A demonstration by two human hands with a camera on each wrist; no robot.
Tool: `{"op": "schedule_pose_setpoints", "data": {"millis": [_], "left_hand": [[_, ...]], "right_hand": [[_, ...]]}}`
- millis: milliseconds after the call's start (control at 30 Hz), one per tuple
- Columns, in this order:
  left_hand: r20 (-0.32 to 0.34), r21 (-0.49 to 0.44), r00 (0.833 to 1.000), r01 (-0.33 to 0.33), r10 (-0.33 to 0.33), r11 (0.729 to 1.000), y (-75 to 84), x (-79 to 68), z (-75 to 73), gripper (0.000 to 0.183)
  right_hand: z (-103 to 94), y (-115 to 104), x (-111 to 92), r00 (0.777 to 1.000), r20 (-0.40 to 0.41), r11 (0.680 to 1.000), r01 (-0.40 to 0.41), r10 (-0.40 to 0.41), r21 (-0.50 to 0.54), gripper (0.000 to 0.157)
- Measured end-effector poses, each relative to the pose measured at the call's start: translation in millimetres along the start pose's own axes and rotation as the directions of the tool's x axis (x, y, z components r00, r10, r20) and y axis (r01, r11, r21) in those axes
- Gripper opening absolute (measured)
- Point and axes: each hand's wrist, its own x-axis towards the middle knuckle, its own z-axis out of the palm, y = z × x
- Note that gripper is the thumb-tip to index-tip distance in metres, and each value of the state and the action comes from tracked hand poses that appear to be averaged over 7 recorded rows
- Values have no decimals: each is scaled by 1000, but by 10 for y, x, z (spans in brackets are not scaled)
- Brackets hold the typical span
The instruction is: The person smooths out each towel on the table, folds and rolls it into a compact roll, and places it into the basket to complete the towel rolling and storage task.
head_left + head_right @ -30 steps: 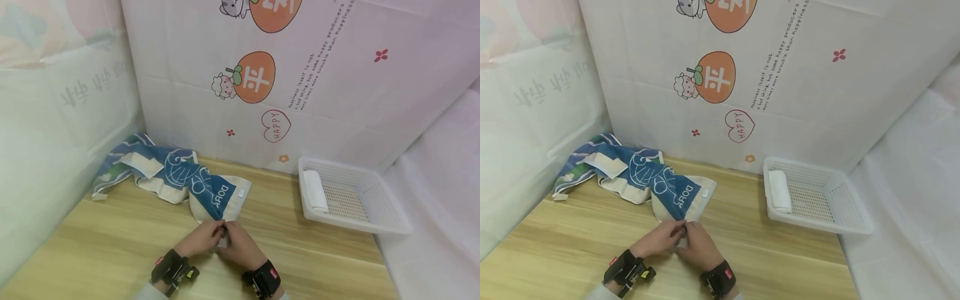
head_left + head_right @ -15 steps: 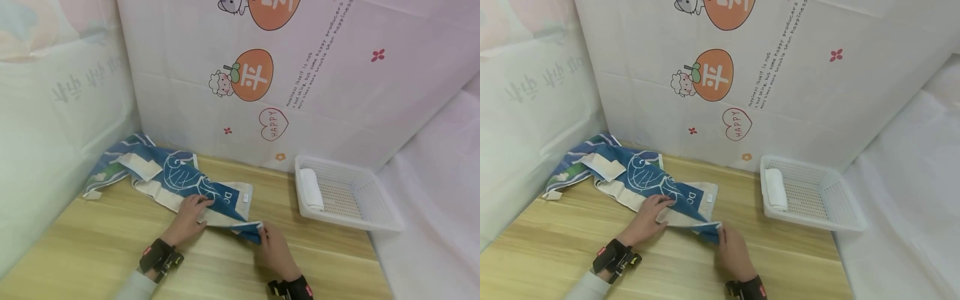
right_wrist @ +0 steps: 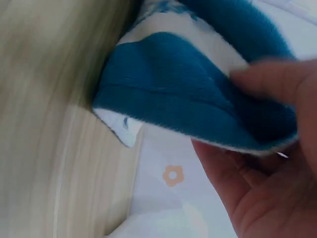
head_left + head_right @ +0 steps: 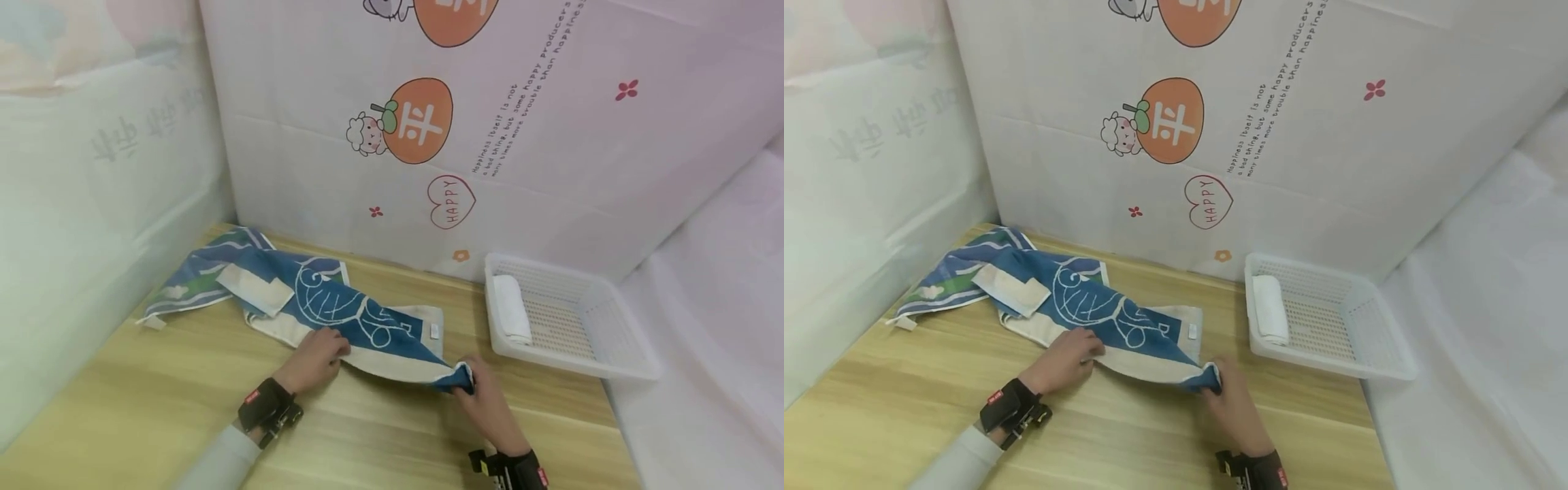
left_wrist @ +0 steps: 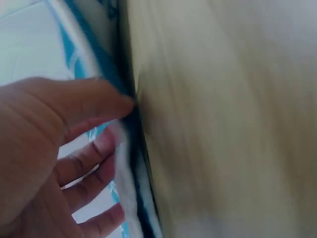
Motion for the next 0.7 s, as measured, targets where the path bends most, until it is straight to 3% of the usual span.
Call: {"op": "schedule_pose_setpoints", "data": {"millis": [133, 233, 300, 400, 533, 600, 700], "left_hand": [[-40, 42, 998, 45, -43, 998, -96, 34, -116, 25], [-84, 31, 989, 123, -120, 992, -243, 63, -293, 27], [-117, -14, 975, 191, -191, 982, -356, 120, -455, 23], [-174, -43, 950, 256, -259, 966, -524, 284, -729, 14], [-256, -15, 931, 265, -260, 964, -673, 597, -1128, 12], [-289, -13, 927, 246, -239, 969, -663, 736, -1360, 11], [-378, -28, 910, 171, -169, 985, -504, 842, -1749, 8]], "right_hand": [[-75, 122, 70, 981, -68, 983, 182, -181, 14, 39], [-165, 183, 206, 962, -100, 966, 257, -255, 3, 41], [-236, 201, 340, 972, -66, 974, 224, -225, -20, 46], [-349, 215, 607, 992, 52, 990, 117, -113, -78, 47], [-545, 164, 1029, 991, 134, 989, 49, -30, -139, 42], [-678, 93, 1211, 993, 108, 987, 54, -37, -155, 41], [-922, -74, 1374, 994, -15, 978, 107, -111, -180, 38]]}}
